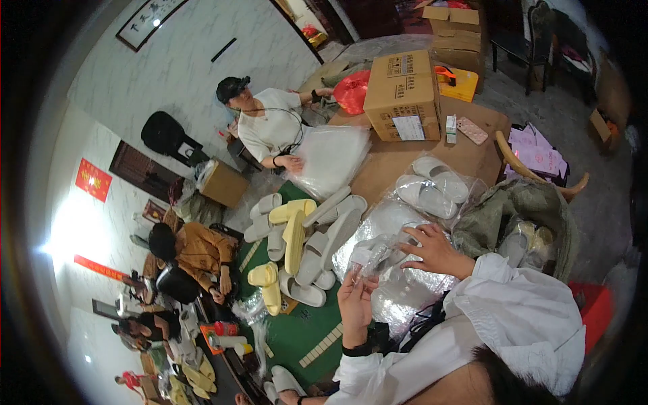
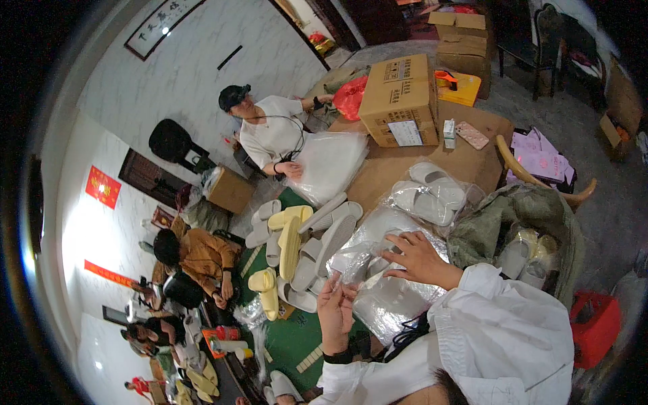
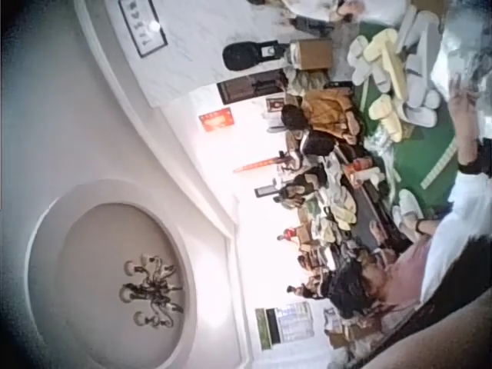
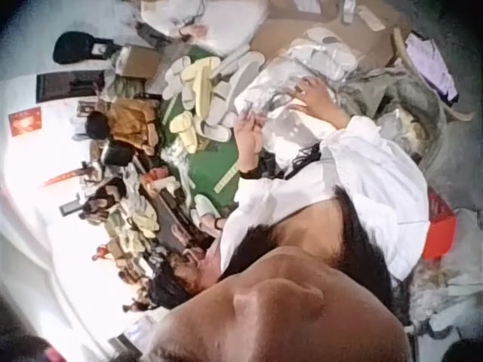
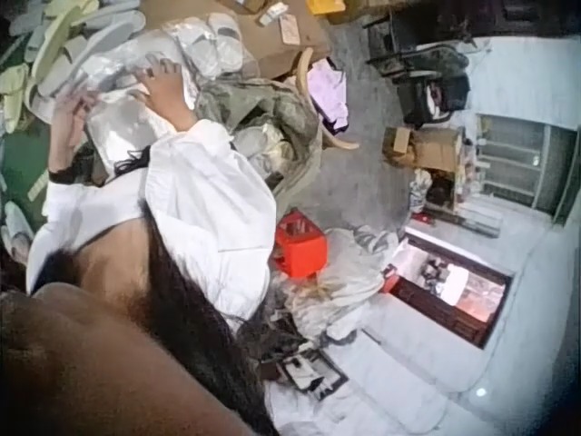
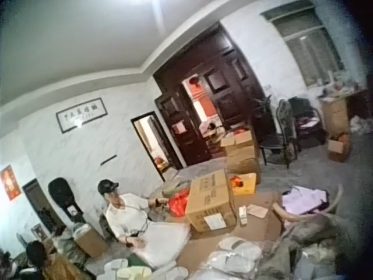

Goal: The person is inspecting, pairing, and packaging foam sandals into plastic bags for shipping.

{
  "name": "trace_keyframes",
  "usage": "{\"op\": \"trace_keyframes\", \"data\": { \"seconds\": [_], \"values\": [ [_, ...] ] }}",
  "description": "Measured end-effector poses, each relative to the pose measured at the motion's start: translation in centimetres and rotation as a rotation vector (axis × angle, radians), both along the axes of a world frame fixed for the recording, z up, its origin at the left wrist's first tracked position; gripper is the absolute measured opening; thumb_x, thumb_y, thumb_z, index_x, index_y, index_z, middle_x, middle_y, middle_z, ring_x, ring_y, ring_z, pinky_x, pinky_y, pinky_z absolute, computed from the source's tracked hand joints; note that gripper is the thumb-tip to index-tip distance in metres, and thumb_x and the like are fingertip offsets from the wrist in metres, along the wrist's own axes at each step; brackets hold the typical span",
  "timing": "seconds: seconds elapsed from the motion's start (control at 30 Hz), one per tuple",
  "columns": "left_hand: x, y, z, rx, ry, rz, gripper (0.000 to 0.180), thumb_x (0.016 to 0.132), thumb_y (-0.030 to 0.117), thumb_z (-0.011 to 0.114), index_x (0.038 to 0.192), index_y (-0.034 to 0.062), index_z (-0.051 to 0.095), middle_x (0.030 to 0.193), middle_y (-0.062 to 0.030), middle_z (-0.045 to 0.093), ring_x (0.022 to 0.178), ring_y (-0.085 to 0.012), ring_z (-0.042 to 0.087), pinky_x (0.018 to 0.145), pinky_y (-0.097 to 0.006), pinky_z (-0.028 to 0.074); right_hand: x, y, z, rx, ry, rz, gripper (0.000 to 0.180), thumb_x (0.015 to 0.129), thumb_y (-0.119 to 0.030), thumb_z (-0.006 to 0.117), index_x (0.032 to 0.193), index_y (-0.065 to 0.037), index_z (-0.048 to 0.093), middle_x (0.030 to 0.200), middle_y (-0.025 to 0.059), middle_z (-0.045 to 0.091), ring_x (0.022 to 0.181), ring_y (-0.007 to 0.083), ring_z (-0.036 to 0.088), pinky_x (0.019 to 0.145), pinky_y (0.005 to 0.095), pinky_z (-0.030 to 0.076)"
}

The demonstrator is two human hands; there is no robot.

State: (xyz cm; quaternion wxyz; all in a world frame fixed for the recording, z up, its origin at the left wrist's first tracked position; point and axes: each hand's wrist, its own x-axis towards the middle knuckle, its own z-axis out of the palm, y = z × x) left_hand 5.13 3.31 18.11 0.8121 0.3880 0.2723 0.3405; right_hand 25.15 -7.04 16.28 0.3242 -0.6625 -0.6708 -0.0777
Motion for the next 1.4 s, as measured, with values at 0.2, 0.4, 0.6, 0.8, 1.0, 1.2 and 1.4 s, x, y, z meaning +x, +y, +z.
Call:
{"op": "trace_keyframes", "data": {
  "seconds": [0.2,0.4,0.6,0.8,1.0,1.2,1.4],
  "values": [
    [-0.8,-1.2,1.1,0.110,0.018,-0.092,0.027,0.085,0.001,0.042,0.112,-0.0027,0.046,0.087,-0.0131,0.058,0.078,-0.0188,0.056,0.067,-0.026,0.044,0.1,0.8,1.0,0.081,0.011,0.178,0.038,0.064,-0.036,0.070,0.083,-0.007,0.055,0.123,0.0136,0.043,0.107,0.0300,0.045,0.089,0.0396,0.035],
    [-1.7,-1.1,1.7,0.012,-0.155,-0.138,0.020,0.085,0.008,0.046,0.103,-0.0008,0.047,0.057,-0.0083,0.052,0.076,-0.0244,0.058,0.074,-0.031,0.044,1.1,3.6,0.8,-0.074,-0.017,0.501,0.020,0.063,-0.013,0.069,0.077,-0.007,0.056,0.108,0.0045,0.057,0.076,0.0251,0.055,0.067,0.0363,0.041],
    [-1.8,-1.1,2.4,0.032,-0.266,0.065,0.019,0.088,0.008,0.042,0.105,0.0000,0.046,0.059,-0.0078,0.051,0.079,-0.0226,0.057,0.078,-0.032,0.043,0.5,4.2,3.8,-0.068,0.154,0.577,0.030,0.062,-0.026,0.072,0.085,-0.008,0.064,0.111,0.0070,0.055,0.080,0.0251,0.055,0.071,0.0353,0.042],
    [-3.5,-1.9,0.9,-0.048,-0.277,0.137,0.020,0.087,0.008,0.042,0.106,0.0001,0.044,0.064,-0.0103,0.055,0.081,-0.0251,0.058,0.080,-0.031,0.043,-1.8,4.5,2.2,-0.200,-0.062,0.544,0.055,0.056,-0.024,0.075,0.106,-0.010,0.056,0.116,0.0109,0.049,0.082,0.0280,0.052,0.076,0.0373,0.041],
    [-4.0,-2.9,1.1,-0.047,-0.365,0.197,0.020,0.086,0.006,0.042,0.105,-0.0007,0.045,0.065,-0.0108,0.055,0.075,-0.0247,0.058,0.076,-0.031,0.045,-3.2,5.0,1.4,0.029,-0.066,0.613,0.042,0.059,-0.028,0.074,0.093,-0.008,0.059,0.107,0.0095,0.048,0.087,0.0287,0.047,0.075,0.0398,0.038],
    [-5.7,-3.2,0.4,-0.037,-0.367,0.221,0.019,0.086,0.008,0.044,0.104,0.0015,0.045,0.066,-0.0086,0.052,0.068,-0.0205,0.056,0.071,-0.032,0.046,-6.1,4.2,0.7,-0.036,-0.038,0.583,0.044,0.058,-0.030,0.073,0.094,-0.011,0.058,0.105,0.0093,0.046,0.087,0.0278,0.046,0.075,0.0398,0.034],
    [-6.4,-3.2,-1.1,-0.076,-0.443,0.245,0.020,0.086,0.008,0.045,0.105,0.0013,0.045,0.072,-0.0104,0.055,0.069,-0.0199,0.057,0.072,-0.033,0.047,-6.9,6.5,0.4,0.108,0.019,0.711,0.019,0.058,0.001,0.061,0.076,-0.004,0.059,0.086,0.0084,0.056,0.071,0.0270,0.050,0.061,0.0352,0.039]
  ]
}}
